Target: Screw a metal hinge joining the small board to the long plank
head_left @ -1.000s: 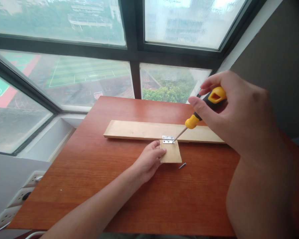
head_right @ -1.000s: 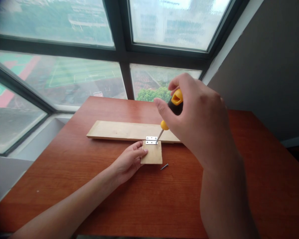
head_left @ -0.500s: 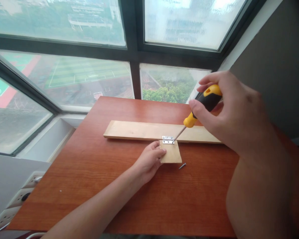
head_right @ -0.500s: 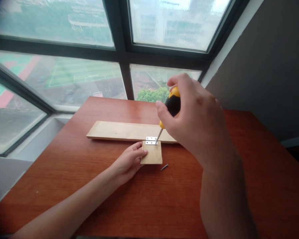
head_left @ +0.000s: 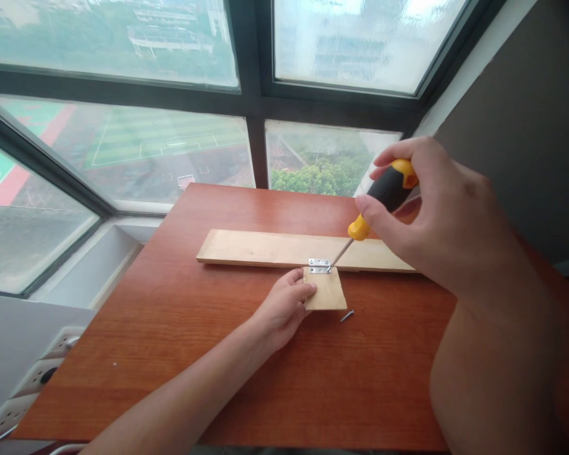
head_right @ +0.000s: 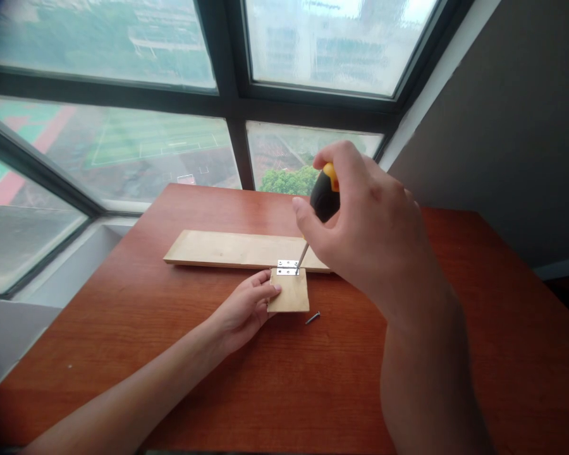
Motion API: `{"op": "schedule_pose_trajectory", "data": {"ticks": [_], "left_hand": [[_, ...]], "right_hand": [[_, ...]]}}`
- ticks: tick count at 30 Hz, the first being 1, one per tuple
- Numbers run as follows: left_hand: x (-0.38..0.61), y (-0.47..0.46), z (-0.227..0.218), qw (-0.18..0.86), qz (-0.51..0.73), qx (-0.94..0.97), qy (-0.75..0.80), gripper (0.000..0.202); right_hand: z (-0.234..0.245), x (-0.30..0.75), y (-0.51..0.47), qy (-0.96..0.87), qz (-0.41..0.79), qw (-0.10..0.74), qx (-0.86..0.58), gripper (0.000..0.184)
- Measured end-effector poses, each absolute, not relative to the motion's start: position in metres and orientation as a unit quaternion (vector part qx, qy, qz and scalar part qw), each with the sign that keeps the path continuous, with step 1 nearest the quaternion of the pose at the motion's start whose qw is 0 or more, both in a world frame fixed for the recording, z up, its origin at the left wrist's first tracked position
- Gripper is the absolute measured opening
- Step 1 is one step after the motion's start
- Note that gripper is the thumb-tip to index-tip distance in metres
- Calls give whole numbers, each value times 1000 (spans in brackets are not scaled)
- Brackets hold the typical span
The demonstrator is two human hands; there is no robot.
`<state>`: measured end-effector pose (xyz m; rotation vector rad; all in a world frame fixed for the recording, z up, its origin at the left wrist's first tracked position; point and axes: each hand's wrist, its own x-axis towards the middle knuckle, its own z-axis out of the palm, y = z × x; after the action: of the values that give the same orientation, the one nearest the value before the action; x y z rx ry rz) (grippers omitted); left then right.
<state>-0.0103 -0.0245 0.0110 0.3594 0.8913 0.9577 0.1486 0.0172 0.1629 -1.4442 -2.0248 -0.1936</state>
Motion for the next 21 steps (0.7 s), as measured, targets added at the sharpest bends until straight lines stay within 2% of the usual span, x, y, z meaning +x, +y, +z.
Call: {"op": "schedule_pose_trajectory", "data": {"ticks": [4,7,12,18,21], "left_hand": [[-10,-25,11,779,441,168,413,34],[-10,-24,10,779,439,170,414,33],[-11,-24,8,778,441,176,412,30],[-11,-24,9,781,435,171,413,30],[-11,-24,10,782,436,169,413,33]], "right_hand": [[160,150,22,-755,-112,320,-561,32],[162,150,20,-759,-89,316,-562,31],[163,149,14,-778,-37,305,-548,39],[161,148,19,-759,-104,310,-564,33],[161,148,20,-757,-98,316,-564,31]]}}
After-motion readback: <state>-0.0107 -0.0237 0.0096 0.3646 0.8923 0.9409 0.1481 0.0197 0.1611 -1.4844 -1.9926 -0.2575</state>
